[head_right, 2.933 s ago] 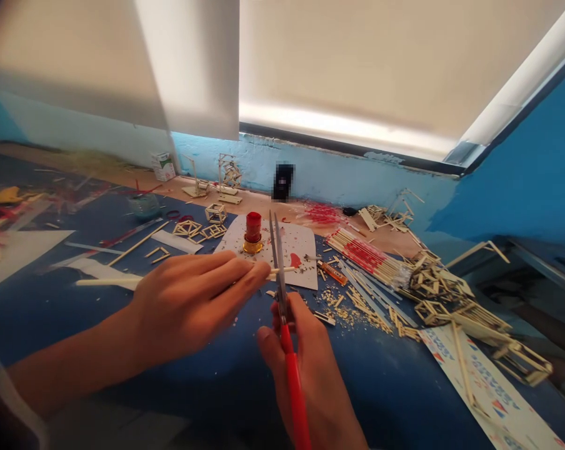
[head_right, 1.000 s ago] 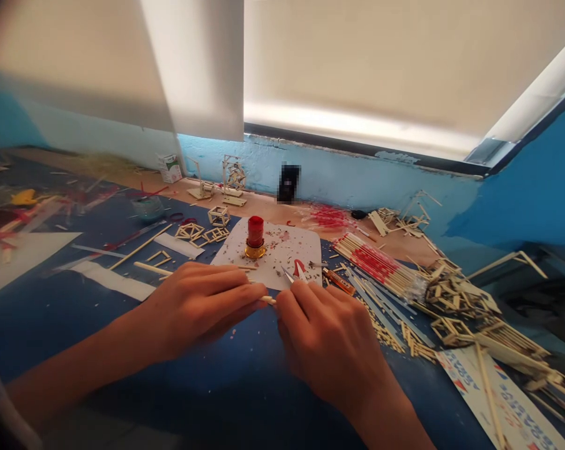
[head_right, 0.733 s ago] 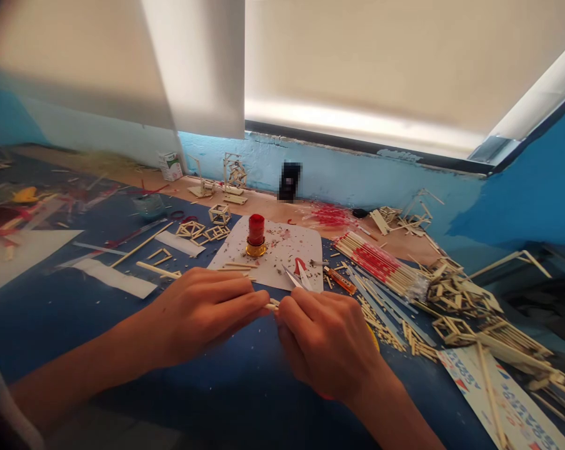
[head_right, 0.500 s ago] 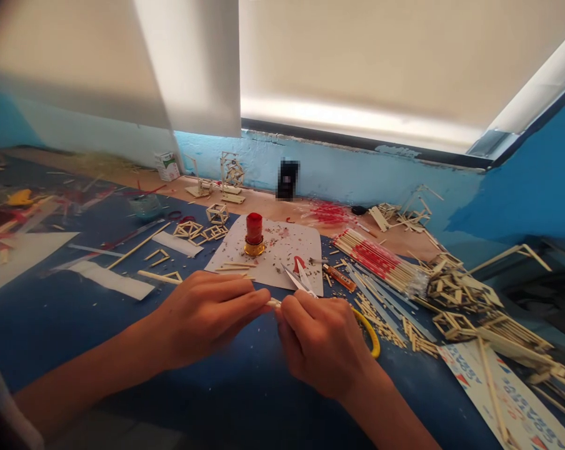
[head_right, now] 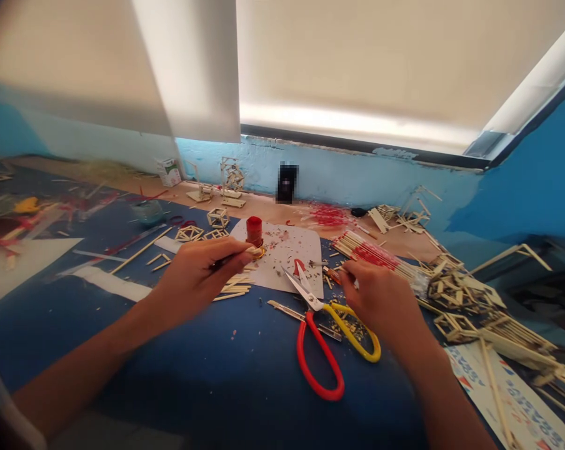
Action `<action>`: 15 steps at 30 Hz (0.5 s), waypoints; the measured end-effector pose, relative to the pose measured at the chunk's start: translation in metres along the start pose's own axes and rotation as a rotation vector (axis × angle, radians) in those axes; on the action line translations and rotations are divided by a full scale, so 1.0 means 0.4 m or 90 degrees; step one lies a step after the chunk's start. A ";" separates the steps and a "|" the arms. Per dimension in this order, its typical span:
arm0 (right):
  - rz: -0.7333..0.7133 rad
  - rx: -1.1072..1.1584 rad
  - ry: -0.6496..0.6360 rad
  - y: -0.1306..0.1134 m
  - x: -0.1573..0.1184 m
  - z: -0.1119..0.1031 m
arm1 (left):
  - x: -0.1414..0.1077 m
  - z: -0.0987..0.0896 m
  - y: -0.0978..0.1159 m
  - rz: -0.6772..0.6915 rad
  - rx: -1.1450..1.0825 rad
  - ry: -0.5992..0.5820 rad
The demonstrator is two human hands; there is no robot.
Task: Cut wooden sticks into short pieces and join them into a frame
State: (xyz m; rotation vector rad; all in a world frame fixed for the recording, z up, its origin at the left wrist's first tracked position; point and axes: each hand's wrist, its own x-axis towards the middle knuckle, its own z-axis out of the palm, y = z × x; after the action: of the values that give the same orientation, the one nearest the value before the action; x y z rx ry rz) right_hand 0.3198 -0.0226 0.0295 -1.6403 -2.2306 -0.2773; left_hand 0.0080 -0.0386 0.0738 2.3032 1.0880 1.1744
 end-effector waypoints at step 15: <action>-0.029 0.804 -0.060 -0.358 -0.044 -0.008 | 0.010 0.075 0.101 -0.276 -0.714 0.035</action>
State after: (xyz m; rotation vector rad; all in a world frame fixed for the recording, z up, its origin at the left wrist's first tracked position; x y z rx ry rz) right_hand 0.1890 -0.0833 0.0330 -0.8651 -1.7653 1.0089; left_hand 0.0529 -0.0605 0.0817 1.1190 0.6090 1.2059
